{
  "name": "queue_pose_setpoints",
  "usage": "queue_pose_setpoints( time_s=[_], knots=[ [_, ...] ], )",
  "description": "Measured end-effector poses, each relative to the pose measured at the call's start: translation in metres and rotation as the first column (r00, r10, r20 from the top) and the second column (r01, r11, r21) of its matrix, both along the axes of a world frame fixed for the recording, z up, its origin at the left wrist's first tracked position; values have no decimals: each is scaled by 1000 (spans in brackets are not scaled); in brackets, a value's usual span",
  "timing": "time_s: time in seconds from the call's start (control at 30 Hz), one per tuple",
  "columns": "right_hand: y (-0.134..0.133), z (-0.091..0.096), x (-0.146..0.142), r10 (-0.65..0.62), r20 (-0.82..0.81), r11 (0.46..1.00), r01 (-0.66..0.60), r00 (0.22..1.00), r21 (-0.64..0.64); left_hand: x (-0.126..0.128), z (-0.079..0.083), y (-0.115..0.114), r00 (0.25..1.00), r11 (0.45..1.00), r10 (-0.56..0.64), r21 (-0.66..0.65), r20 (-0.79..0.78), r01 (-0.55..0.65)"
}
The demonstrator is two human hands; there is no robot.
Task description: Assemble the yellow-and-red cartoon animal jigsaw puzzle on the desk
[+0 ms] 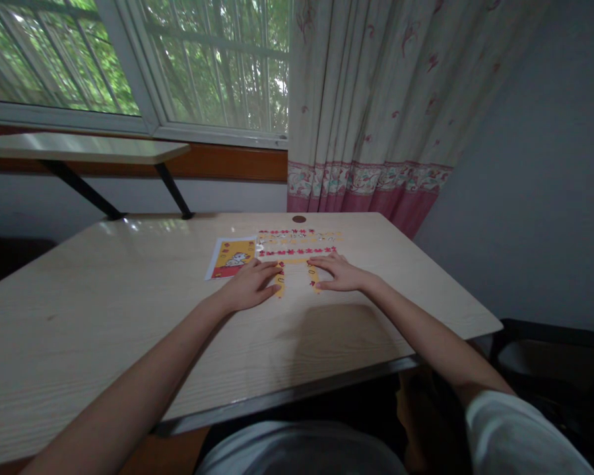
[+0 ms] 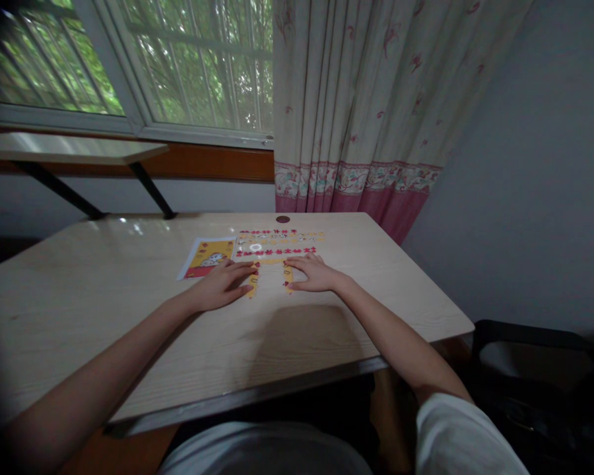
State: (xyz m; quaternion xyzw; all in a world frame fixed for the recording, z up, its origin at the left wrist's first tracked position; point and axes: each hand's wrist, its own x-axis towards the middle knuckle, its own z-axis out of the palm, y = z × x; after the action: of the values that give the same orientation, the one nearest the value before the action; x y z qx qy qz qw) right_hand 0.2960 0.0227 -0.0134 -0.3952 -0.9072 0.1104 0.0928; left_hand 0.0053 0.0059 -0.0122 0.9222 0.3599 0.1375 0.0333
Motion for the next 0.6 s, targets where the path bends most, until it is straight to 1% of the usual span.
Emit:
queue_pose_setpoints(
  time_s=[0.27, 0.4, 0.6],
  knots=[
    [-1, 0, 0, 4, 2, 1000, -4, 1000, 2, 2, -2, -1, 999, 999, 39, 32, 15, -39],
    [-1, 1, -1, 7, 5, 1000, -7, 1000, -2, 3, -2, -1, 999, 999, 42, 29, -3, -42],
    [0, -2, -1, 9, 9, 1000, -9, 1000, 15, 4, -1, -1, 999, 999, 45, 9, 11, -45]
  ],
)
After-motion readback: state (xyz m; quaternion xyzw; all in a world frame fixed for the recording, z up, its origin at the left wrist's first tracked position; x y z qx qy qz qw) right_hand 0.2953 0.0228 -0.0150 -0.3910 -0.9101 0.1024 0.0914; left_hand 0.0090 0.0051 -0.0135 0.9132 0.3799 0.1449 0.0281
